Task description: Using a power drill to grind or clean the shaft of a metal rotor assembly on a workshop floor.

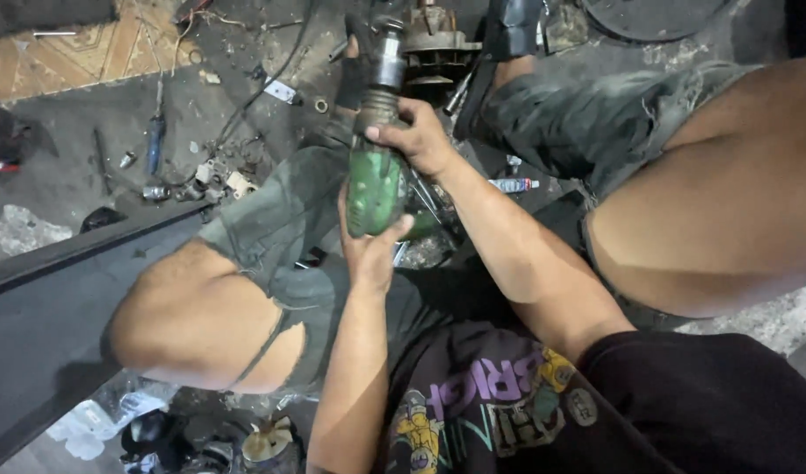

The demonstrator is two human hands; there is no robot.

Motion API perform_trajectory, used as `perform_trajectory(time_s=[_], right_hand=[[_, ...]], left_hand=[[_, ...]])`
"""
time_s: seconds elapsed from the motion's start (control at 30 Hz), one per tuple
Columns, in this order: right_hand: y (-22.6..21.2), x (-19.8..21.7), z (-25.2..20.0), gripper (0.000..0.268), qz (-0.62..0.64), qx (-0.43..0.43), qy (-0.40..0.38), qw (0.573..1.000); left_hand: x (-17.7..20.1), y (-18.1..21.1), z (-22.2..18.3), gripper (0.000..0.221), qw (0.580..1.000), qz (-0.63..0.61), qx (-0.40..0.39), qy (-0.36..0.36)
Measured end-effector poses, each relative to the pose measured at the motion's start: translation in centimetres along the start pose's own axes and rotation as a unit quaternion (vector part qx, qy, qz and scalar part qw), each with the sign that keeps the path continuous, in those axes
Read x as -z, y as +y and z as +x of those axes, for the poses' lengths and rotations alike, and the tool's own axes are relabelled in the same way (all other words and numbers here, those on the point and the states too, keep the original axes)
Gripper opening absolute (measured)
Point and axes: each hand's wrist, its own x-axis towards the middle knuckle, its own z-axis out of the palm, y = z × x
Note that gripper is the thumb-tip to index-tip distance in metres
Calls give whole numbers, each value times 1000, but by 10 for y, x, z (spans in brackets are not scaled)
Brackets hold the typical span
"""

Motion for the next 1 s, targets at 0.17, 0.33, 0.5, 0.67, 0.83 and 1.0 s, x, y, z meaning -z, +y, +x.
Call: perform_trajectory(time_s=[0.17, 0.33, 0.5, 0.67, 0.83, 1.0], right_hand=[[-15, 7, -13, 42, 126, -76, -10, 989], [32, 32, -14, 61, 107, -212, 101, 966], [71, 38, -1, 57, 162, -234, 106, 953], [42, 40, -5, 36, 71, -104, 7, 992], [58, 53, -9, 37, 91, -155, -6, 984], [40, 31, -19, 62, -86, -226, 34, 970]], left_hand=[[-12, 23, -27, 103, 923, 333, -186, -39], [-1, -5, -14, 108, 750, 611, -218, -128], [-2, 4, -16, 107, 766, 586, -192, -181], [-9, 11, 0, 121, 686, 665, -169, -244], [-21, 17, -3, 122, 640, 721, -104, -246], [-21, 10, -4, 116, 593, 768, -99, -222]])
